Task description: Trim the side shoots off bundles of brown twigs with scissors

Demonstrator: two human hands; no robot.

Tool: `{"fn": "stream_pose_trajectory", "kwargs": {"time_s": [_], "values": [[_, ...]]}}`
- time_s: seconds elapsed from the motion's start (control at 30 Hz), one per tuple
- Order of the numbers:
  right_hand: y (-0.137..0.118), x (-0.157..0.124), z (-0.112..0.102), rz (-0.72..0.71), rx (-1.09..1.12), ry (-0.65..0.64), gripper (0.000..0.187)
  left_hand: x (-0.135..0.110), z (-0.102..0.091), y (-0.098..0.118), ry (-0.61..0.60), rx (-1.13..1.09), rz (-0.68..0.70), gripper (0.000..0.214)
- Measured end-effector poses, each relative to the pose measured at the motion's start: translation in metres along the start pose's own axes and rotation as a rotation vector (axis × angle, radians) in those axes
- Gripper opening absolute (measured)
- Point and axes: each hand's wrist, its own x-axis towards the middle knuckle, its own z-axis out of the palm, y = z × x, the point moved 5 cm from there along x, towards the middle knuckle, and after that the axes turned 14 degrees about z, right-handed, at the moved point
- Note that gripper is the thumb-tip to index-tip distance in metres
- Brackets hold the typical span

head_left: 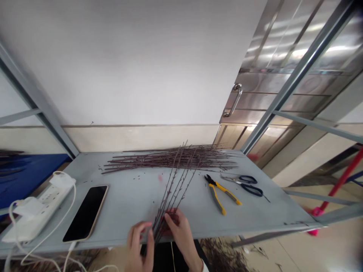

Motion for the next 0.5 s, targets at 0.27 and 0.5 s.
{"fn": "stream_pose_trajectory", "kwargs": {"time_s": [0.27,0.5], "values": [[-0.004,-0.003,-0.004,-0.047,-0.129,0.048,0.043,0.1,0.103,0.003,-0.373,-0.249,-0.135,0.031],[0.005,0.008,-0.009,0.062,-0.116,0.026,0.049,0.114,0.133,-0.018,-0.56,-0.522,-0.242,0.037]]}}
